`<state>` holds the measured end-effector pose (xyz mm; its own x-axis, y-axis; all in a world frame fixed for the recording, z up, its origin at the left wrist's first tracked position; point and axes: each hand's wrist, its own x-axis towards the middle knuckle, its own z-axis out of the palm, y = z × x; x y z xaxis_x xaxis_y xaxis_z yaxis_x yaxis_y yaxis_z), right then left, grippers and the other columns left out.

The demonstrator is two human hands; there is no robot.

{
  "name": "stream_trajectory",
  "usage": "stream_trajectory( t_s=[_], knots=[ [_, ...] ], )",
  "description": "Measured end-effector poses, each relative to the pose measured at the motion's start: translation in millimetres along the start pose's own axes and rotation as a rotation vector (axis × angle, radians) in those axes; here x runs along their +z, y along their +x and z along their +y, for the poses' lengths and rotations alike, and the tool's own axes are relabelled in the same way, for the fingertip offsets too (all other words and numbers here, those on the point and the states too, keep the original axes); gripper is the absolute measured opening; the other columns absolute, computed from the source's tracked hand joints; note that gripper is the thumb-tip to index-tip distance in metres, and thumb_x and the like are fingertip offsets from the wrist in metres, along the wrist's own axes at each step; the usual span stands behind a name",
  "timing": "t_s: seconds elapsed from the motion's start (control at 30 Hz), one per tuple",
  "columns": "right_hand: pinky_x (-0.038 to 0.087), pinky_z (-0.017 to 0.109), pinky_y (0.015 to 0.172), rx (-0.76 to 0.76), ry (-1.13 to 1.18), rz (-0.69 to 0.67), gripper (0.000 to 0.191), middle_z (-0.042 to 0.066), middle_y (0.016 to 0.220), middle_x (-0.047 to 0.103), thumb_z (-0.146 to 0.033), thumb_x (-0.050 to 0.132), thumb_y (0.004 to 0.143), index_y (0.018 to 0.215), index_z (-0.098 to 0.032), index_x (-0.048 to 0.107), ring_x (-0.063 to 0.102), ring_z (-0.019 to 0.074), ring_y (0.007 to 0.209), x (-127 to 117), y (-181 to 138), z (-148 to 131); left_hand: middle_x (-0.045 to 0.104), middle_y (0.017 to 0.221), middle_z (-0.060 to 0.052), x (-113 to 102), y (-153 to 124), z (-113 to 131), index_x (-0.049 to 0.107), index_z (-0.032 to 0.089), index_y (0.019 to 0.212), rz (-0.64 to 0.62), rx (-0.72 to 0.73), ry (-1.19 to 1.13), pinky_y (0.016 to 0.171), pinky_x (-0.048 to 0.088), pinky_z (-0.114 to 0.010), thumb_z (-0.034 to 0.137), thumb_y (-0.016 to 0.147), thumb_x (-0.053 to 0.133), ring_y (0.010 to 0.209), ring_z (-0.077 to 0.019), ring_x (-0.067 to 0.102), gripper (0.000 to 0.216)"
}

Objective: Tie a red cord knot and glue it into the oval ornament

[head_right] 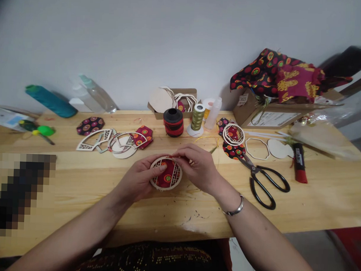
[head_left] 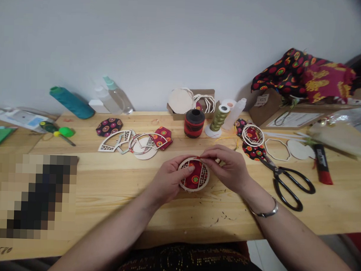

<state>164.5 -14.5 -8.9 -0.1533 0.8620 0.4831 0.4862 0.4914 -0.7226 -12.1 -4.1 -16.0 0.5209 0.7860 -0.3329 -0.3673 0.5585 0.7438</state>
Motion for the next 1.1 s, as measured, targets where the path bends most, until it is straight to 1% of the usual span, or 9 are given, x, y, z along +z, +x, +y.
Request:
stream_trajectory(
  t_s=[0.17, 0.5, 0.63, 0.7, 0.8, 0.87, 0.93, 1.0, 1.1],
  knots=[
    [0.051, 0.029, 0.067, -0.036, -0.063, 0.014, 0.012, 0.004, 0.082, 0.067, -0.017, 0.056, 0.083, 0.085, -0.021, 0.067, 0.061, 0.0139, 0.074, 0.5, -0.1, 1.0, 0.072, 0.088, -0.005, -0.6, -0.1, -0.1, 0.068, 0.016, 0.099, -0.010, 0.005, 0.020, 0.075, 0.049, -0.028, 0.016, 0.070, 0.070, 0.078, -0.0149, 0.064, 0.028],
    [0.050, 0.027, 0.069, -0.145, -0.140, -0.044, 0.016, 0.005, 0.086, 0.065, -0.014, 0.051, 0.086, 0.091, -0.020, 0.065, 0.061, 0.0136, 0.077, -1.4, -0.6, 1.9, 0.071, 0.091, -0.003, -2.3, 0.0, -1.6, 0.068, 0.018, 0.098, -0.015, -0.004, 0.061, 0.077, 0.048, -0.028, 0.017, 0.071, 0.070, 0.079, -0.0138, 0.063, 0.028],
    [0.050, 0.027, 0.067, -0.195, -0.194, -0.059, 0.018, 0.005, 0.086, 0.064, -0.013, 0.048, 0.086, 0.093, -0.021, 0.064, 0.060, 0.0141, 0.077, -1.5, -2.3, 4.1, 0.070, 0.089, -0.004, -2.8, 0.2, -2.0, 0.068, 0.018, 0.099, -0.008, -0.005, 0.082, 0.078, 0.048, -0.031, 0.018, 0.070, 0.070, 0.080, -0.0153, 0.063, 0.028],
    [0.050, 0.028, 0.067, -0.245, -0.264, -0.081, 0.021, 0.006, 0.087, 0.064, -0.013, 0.046, 0.087, 0.096, -0.021, 0.063, 0.059, 0.0150, 0.079, -2.0, -3.6, 5.0, 0.070, 0.090, -0.004, -2.7, 0.1, -1.9, 0.067, 0.018, 0.100, 0.000, 0.001, 0.109, 0.080, 0.047, -0.032, 0.018, 0.071, 0.069, 0.082, -0.0164, 0.063, 0.029],
    [0.048, 0.031, 0.068, -0.340, -0.451, -0.142, 0.024, 0.008, 0.089, 0.063, -0.012, 0.042, 0.088, 0.101, -0.019, 0.061, 0.056, 0.0174, 0.081, -3.7, -5.1, 3.7, 0.070, 0.094, -0.005, -2.0, -0.1, -1.6, 0.067, 0.019, 0.101, 0.009, 0.007, 0.134, 0.083, 0.046, -0.034, 0.018, 0.072, 0.068, 0.085, -0.0175, 0.063, 0.030],
    [0.046, 0.033, 0.070, -0.387, -0.563, -0.190, 0.025, 0.009, 0.090, 0.063, -0.011, 0.041, 0.088, 0.101, -0.018, 0.061, 0.055, 0.0186, 0.081, -5.0, -5.1, 1.1, 0.070, 0.095, -0.004, -1.4, -0.2, -1.5, 0.067, 0.019, 0.101, 0.017, 0.005, 0.125, 0.083, 0.046, -0.034, 0.018, 0.072, 0.068, 0.085, -0.0173, 0.063, 0.029],
    [0.044, 0.035, 0.071, -0.415, -0.614, -0.207, 0.023, 0.010, 0.090, 0.063, -0.010, 0.042, 0.088, 0.099, -0.016, 0.062, 0.054, 0.0194, 0.082, -5.7, -4.2, -1.4, 0.070, 0.094, -0.004, -1.1, 0.0, -1.6, 0.067, 0.019, 0.100, 0.015, 0.005, 0.106, 0.083, 0.046, -0.033, 0.017, 0.072, 0.068, 0.084, -0.0164, 0.063, 0.028],
    [0.042, 0.036, 0.071, -0.413, -0.606, -0.185, 0.021, 0.009, 0.089, 0.063, -0.010, 0.044, 0.086, 0.096, -0.016, 0.062, 0.054, 0.0198, 0.083, -5.6, -2.9, -2.7, 0.070, 0.092, -0.003, -1.1, 0.3, -1.8, 0.068, 0.019, 0.099, 0.011, 0.009, 0.098, 0.083, 0.046, -0.032, 0.016, 0.072, 0.068, 0.083, -0.0155, 0.063, 0.027],
    [0.041, 0.036, 0.070, -0.340, -0.506, -0.127, 0.018, 0.007, 0.087, 0.064, -0.011, 0.047, 0.085, 0.091, -0.018, 0.063, 0.053, 0.0192, 0.081, -3.9, -1.5, -1.8, 0.070, 0.092, -0.003, -1.7, 0.7, -2.3, 0.068, 0.019, 0.099, 0.008, 0.012, 0.118, 0.083, 0.046, -0.031, 0.015, 0.072, 0.067, 0.083, -0.0149, 0.062, 0.027]
  ],
)
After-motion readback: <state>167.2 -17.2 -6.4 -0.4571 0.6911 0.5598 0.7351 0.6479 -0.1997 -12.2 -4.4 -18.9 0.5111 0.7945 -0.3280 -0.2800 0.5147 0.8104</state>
